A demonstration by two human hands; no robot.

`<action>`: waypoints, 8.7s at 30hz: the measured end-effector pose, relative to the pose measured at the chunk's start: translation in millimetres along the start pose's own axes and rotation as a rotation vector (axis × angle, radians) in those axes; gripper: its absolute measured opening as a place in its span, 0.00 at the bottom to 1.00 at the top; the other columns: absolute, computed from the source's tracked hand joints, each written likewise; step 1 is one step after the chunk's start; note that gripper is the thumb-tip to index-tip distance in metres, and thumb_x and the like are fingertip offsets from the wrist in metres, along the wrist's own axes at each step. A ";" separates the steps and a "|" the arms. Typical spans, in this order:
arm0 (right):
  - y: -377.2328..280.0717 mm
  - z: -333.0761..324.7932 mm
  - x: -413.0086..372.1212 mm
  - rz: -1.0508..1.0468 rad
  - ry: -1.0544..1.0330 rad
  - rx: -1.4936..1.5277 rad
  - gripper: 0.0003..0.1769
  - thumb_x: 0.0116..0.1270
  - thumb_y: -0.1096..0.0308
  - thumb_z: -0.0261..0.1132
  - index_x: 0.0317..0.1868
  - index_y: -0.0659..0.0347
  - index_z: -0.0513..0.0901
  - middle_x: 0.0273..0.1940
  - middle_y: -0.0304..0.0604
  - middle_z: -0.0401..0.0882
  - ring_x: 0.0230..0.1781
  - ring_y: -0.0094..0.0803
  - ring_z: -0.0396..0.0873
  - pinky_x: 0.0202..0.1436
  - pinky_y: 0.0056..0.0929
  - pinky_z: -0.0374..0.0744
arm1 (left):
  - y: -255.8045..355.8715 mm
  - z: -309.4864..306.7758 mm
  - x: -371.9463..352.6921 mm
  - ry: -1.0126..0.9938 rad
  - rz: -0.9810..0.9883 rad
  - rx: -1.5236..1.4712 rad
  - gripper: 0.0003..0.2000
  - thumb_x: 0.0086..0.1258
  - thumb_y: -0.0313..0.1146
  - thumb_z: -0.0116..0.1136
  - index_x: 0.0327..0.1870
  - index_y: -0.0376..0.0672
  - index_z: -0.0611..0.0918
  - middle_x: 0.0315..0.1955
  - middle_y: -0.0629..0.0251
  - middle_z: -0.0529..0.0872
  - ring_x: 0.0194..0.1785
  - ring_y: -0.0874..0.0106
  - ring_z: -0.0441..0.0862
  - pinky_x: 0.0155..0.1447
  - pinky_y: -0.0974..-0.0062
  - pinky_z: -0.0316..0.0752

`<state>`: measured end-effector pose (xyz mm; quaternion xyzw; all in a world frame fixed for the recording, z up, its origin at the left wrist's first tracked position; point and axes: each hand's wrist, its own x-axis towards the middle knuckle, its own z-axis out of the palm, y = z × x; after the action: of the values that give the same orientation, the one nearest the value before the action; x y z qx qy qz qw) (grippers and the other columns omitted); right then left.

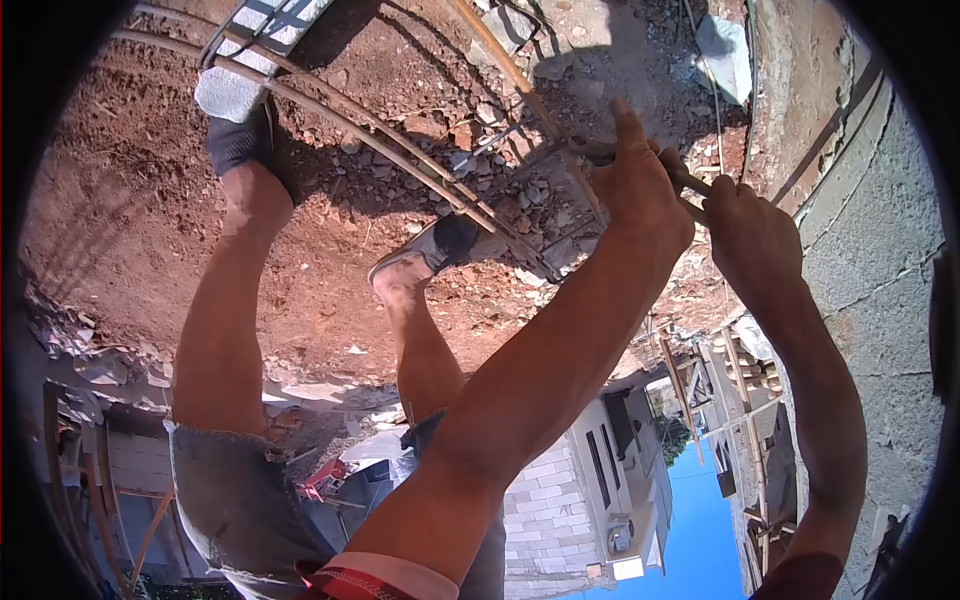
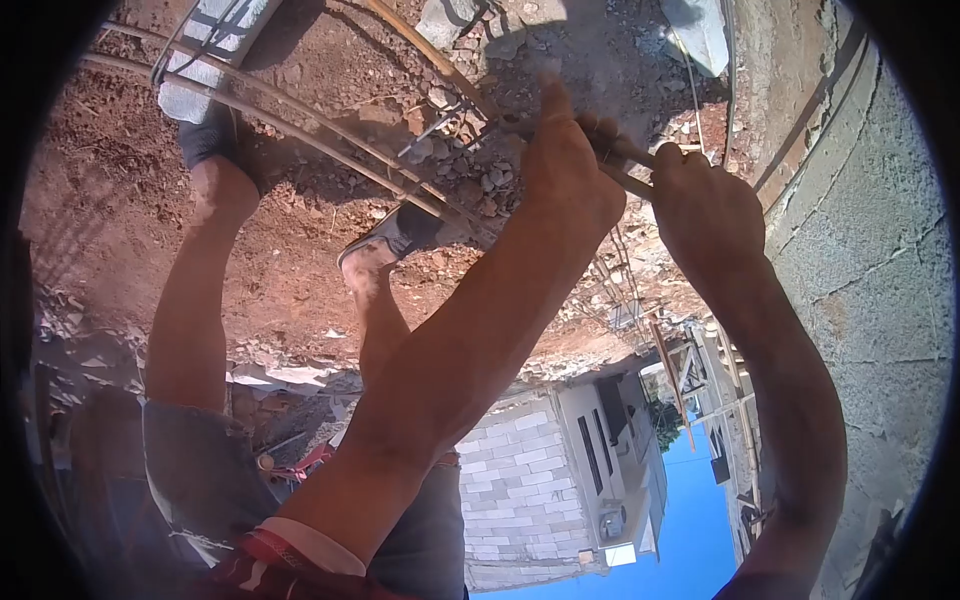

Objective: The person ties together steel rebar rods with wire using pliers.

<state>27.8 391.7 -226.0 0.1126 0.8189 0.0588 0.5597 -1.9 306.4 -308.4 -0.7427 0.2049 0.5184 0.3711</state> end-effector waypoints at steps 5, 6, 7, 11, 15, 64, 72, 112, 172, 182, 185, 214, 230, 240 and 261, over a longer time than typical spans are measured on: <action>-4.4 -21.5 -22.2 0.081 -0.522 1.031 0.16 0.62 0.60 0.69 0.35 0.65 0.77 0.26 0.44 0.79 0.21 0.33 0.79 0.24 0.32 0.77 | 13.6 -49.7 29.3 -0.480 -0.263 -0.142 0.19 0.72 0.54 0.55 0.26 0.50 0.73 0.15 0.76 0.69 0.20 0.76 0.69 0.38 0.68 0.73; -8.7 -20.1 -21.8 0.276 -0.793 1.527 0.15 0.64 0.61 0.67 0.33 0.65 0.77 0.25 0.42 0.78 0.17 0.28 0.76 0.20 0.30 0.74 | 15.6 -53.1 32.3 -0.645 -0.325 -0.147 0.20 0.71 0.55 0.56 0.25 0.52 0.72 0.14 0.77 0.70 0.20 0.77 0.68 0.38 0.67 0.73; -3.8 -3.9 -20.2 0.198 -0.907 1.626 0.14 0.67 0.61 0.65 0.32 0.65 0.78 0.23 0.37 0.77 0.13 0.24 0.69 0.16 0.28 0.70 | 13.8 -52.7 35.3 -0.649 -0.322 -0.143 0.20 0.71 0.55 0.56 0.25 0.52 0.72 0.14 0.77 0.70 0.20 0.77 0.68 0.38 0.67 0.73; -11.9 -3.8 -8.9 0.006 -0.340 0.524 0.07 0.64 0.73 0.61 0.37 0.70 0.76 0.23 0.52 0.77 0.23 0.39 0.80 0.29 0.39 0.80 | 2.9 -30.8 14.2 -0.165 -0.100 0.021 0.23 0.69 0.57 0.57 0.24 0.48 0.71 0.15 0.68 0.70 0.23 0.72 0.71 0.34 0.69 0.74; -10.9 -0.8 -21.6 -0.089 0.143 0.037 0.10 0.63 0.67 0.64 0.37 0.66 0.75 0.32 0.50 0.80 0.34 0.43 0.85 0.32 0.38 0.83 | -0.6 -16.4 19.0 -0.128 -0.137 -0.047 0.25 0.67 0.60 0.58 0.29 0.45 0.72 0.18 0.69 0.72 0.21 0.74 0.72 0.30 0.73 0.75; -359.9 261.8 -177.9 0.589 0.617 1.760 0.29 0.63 0.69 0.66 0.65 0.58 0.71 0.62 0.51 0.71 0.59 0.46 0.72 0.63 0.46 0.68 | 86.3 -269.6 -9.4 -1.009 0.409 3.483 0.07 0.67 0.35 0.59 0.43 0.48 0.83 0.31 0.62 0.84 0.34 0.58 0.83 0.37 0.62 0.78; -349.1 256.9 -172.7 0.554 0.768 2.250 0.19 0.59 0.75 0.68 0.52 0.59 0.80 0.35 0.46 0.81 0.36 0.44 0.81 0.36 0.37 0.80 | 50.7 -224.7 -4.2 -1.311 -0.049 3.274 0.09 0.67 0.31 0.59 0.46 0.44 0.84 0.29 0.60 0.82 0.38 0.62 0.81 0.40 0.66 0.76; -402.7 228.7 -79.4 1.451 0.645 3.056 0.11 0.73 0.70 0.56 0.49 0.64 0.82 0.39 0.42 0.82 0.37 0.24 0.77 0.41 0.23 0.75 | -17.6 -120.1 139.8 -1.224 1.911 3.344 0.25 0.74 0.51 0.41 0.40 0.35 0.81 0.35 0.40 0.85 0.39 0.42 0.83 0.50 0.48 0.75; -327.1 245.0 -56.5 1.108 1.156 2.084 0.12 0.65 0.69 0.63 0.46 0.68 0.82 0.44 0.52 0.81 0.40 0.51 0.81 0.46 0.43 0.79 | 10.5 -201.0 77.2 -0.047 0.323 2.562 0.08 0.66 0.31 0.64 0.39 0.35 0.84 0.29 0.65 0.84 0.31 0.75 0.81 0.33 0.81 0.74; -320.4 253.8 -65.5 1.079 0.821 2.630 0.09 0.68 0.68 0.62 0.45 0.62 0.83 0.37 0.51 0.84 0.37 0.38 0.84 0.41 0.32 0.80 | 1.2 -189.5 61.2 -0.351 0.569 3.116 0.13 0.67 0.34 0.61 0.40 0.29 0.86 0.23 0.62 0.84 0.25 0.77 0.77 0.34 0.76 0.73; -306.5 280.1 -67.2 1.038 0.872 2.056 0.09 0.65 0.66 0.64 0.43 0.60 0.83 0.38 0.49 0.84 0.38 0.47 0.83 0.42 0.41 0.81 | 14.1 -192.2 65.3 -0.360 0.714 3.135 0.14 0.68 0.36 0.60 0.41 0.31 0.86 0.20 0.63 0.83 0.24 0.79 0.75 0.34 0.76 0.72; -239.7 286.0 -34.0 0.642 0.385 1.997 0.17 0.69 0.55 0.58 0.37 0.59 0.86 0.37 0.42 0.83 0.64 0.43 0.69 0.73 0.64 0.31 | 71.8 -225.8 110.4 -0.749 0.317 2.257 0.21 0.67 0.32 0.63 0.61 0.39 0.78 0.54 0.57 0.80 0.55 0.74 0.75 0.56 0.77 0.72; -321.7 253.6 -38.9 0.862 0.640 3.044 0.15 0.73 0.65 0.61 0.46 0.71 0.82 0.36 0.40 0.84 0.35 0.20 0.78 0.39 0.21 0.76 | 55.4 -227.2 84.4 -0.476 0.389 2.374 0.13 0.71 0.36 0.56 0.38 0.35 0.86 0.29 0.65 0.80 0.33 0.78 0.74 0.39 0.76 0.71; -319.7 266.7 -26.4 0.889 0.799 2.921 0.13 0.72 0.65 0.60 0.41 0.68 0.83 0.29 0.41 0.84 0.29 0.23 0.79 0.34 0.24 0.78 | 56.2 -217.0 79.7 -0.481 0.366 2.457 0.14 0.72 0.37 0.57 0.47 0.33 0.85 0.34 0.66 0.85 0.37 0.81 0.78 0.42 0.80 0.74; -274.2 260.4 -55.3 0.922 0.602 2.112 0.14 0.69 0.64 0.59 0.35 0.67 0.82 0.25 0.54 0.80 0.25 0.40 0.81 0.31 0.36 0.76 | 65.3 -271.6 102.6 -0.320 -0.211 1.314 0.12 0.72 0.36 0.59 0.50 0.38 0.81 0.43 0.62 0.85 0.47 0.71 0.82 0.50 0.75 0.79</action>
<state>256.6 104.7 -332.4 0.7833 0.4430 -0.4248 -0.0986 159.8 65.5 -374.3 -0.2937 0.3460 0.3509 0.8191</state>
